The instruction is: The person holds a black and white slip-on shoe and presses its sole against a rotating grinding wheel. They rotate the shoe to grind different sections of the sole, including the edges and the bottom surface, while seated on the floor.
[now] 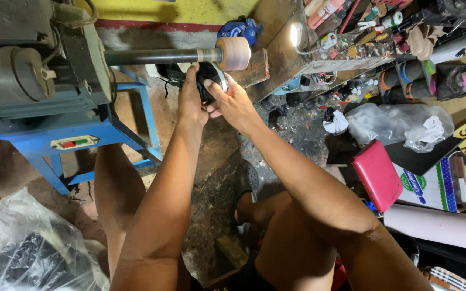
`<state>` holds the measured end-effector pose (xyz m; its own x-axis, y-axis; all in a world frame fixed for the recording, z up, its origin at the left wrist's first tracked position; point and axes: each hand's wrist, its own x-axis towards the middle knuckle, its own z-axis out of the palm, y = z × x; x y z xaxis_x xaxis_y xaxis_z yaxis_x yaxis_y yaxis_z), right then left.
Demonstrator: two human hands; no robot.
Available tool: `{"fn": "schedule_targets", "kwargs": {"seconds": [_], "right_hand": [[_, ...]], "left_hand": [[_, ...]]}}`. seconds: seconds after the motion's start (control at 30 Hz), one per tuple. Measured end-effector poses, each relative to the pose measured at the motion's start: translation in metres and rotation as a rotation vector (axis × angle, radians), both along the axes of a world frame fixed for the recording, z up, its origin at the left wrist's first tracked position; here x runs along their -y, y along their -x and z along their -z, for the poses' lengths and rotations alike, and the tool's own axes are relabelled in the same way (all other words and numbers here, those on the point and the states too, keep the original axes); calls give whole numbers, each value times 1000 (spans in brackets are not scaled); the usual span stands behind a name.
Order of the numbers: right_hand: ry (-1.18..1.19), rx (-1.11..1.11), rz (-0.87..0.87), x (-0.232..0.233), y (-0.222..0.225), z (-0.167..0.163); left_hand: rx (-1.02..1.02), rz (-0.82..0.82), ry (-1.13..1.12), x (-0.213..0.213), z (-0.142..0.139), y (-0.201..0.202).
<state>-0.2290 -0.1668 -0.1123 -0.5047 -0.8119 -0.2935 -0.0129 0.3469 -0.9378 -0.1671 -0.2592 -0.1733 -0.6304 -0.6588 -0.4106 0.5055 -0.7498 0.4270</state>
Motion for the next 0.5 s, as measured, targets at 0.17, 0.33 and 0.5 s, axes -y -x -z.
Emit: {"fn": "schedule_targets", "kwargs": {"seconds": [0.17,0.33,0.5], "right_hand": [[4,4,2,-6,1,2],[56,45,-6,-9,1,5],[54,52,-20,-15,1,3]], "left_hand": [[20,28,-1,-5,0,-3],[-6,33,44,-10,-1,-5],[39,35,46,-14,2,-7]]}}
